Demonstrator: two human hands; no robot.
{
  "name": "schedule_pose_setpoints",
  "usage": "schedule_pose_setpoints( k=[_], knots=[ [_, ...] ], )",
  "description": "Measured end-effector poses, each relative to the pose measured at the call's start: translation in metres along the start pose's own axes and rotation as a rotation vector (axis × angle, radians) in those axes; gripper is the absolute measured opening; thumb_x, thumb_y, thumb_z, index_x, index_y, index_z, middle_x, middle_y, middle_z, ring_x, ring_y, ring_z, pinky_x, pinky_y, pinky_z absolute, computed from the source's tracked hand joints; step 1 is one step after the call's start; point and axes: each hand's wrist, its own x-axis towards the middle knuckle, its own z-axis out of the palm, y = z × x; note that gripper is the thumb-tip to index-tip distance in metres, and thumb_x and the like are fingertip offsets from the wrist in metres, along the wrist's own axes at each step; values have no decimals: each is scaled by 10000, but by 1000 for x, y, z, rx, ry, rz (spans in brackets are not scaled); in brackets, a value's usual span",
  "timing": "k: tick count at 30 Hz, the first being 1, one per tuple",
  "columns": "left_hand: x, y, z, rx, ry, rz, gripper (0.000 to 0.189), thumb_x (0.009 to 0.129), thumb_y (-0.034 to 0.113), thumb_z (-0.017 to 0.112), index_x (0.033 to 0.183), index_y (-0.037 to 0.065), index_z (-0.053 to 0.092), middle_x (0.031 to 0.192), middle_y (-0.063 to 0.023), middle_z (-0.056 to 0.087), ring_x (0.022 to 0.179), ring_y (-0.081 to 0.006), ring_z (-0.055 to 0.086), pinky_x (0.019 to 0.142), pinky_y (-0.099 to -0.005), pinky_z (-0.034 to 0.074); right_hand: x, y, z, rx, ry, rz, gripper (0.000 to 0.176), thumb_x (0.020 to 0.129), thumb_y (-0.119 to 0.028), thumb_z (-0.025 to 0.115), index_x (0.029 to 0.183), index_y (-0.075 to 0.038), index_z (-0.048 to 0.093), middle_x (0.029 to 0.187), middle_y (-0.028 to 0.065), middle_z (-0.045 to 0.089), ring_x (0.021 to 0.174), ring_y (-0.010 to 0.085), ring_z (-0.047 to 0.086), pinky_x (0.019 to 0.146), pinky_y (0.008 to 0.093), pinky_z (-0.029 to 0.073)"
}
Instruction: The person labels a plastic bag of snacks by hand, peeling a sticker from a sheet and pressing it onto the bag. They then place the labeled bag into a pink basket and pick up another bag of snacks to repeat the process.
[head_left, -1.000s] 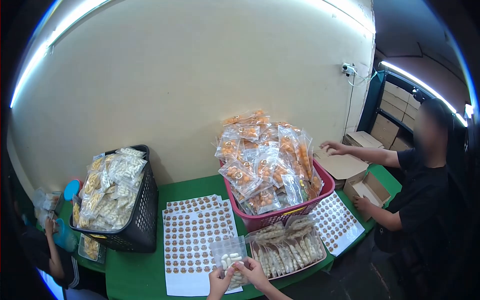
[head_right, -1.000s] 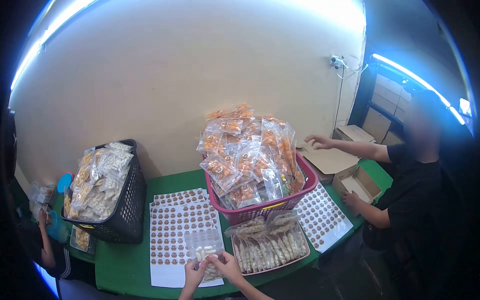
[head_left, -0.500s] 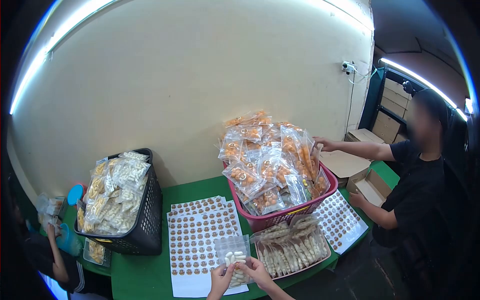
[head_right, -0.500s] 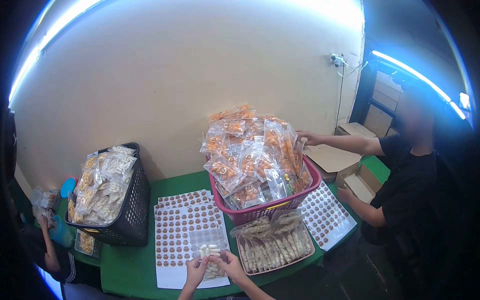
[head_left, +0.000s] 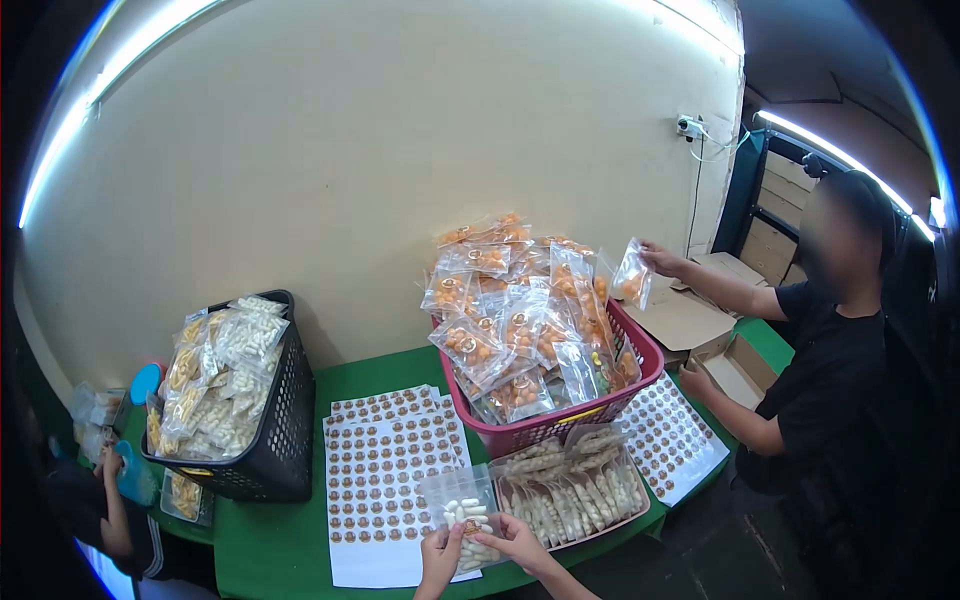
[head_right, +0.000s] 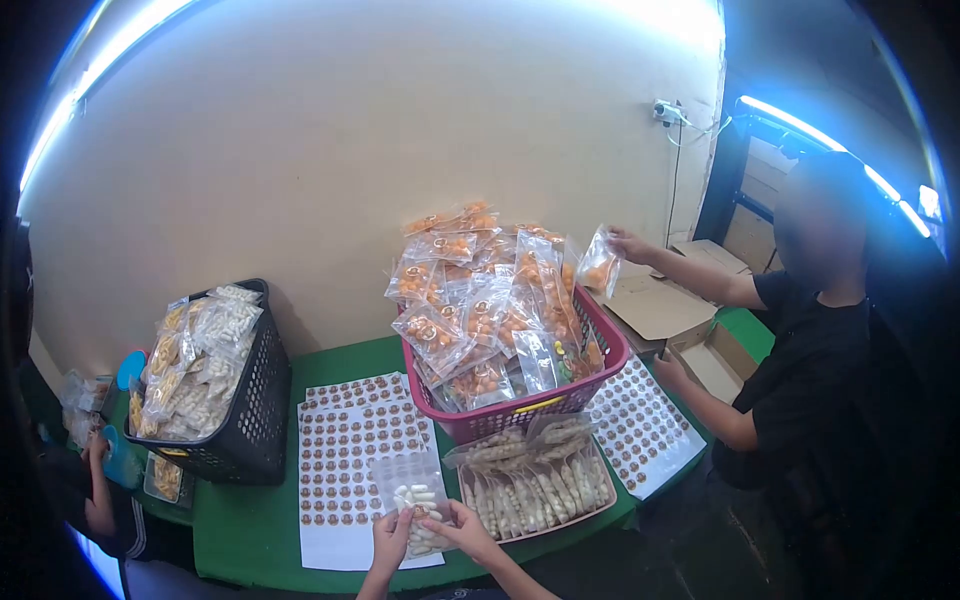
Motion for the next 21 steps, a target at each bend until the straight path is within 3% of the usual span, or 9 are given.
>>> schedule_pose_setpoints(
  k=[5,9,12,17,21],
  knots=[
    [1,-1,4,-44,-45,-109,264,874,198,507,921,-49,588,754,-41,604,676,-69,538,588,-204,432,-3,10,-13,-37,-3,-34,260,787,-119,633,994,1,530,906,22,573,834,80,538,741,224,440],
    [3,33,12,-299,141,-22,207,832,152,575,930,-28,600,777,-19,603,703,-41,524,599,-185,404,-7,8,-16,-39,-13,-43,222,790,-112,629,959,-4,534,880,13,568,818,74,536,738,225,438],
    [9,39,4,-267,46,-76,180,846,154,549,906,-8,601,734,13,532,709,-47,468,651,-196,383,-9,8,-18,-92,-7,-63,217,790,-108,626,957,-4,535,900,25,574,821,78,543,744,227,437],
    [4,23,8,-85,-93,-109,183,802,135,616,931,5,606,801,-11,598,723,-57,525,647,-201,408,-15,-11,-19,-12,32,-48,203,786,-120,631,930,-3,550,927,49,599,842,93,562,737,227,439],
    [1,39,16,-255,-66,-15,188,800,117,610,938,-9,590,823,-45,614,795,-96,566,724,-230,440,-15,-11,-25,-179,22,-7,195,785,-129,632,922,-9,564,886,37,611,840,95,567,737,232,444]
  ],
)
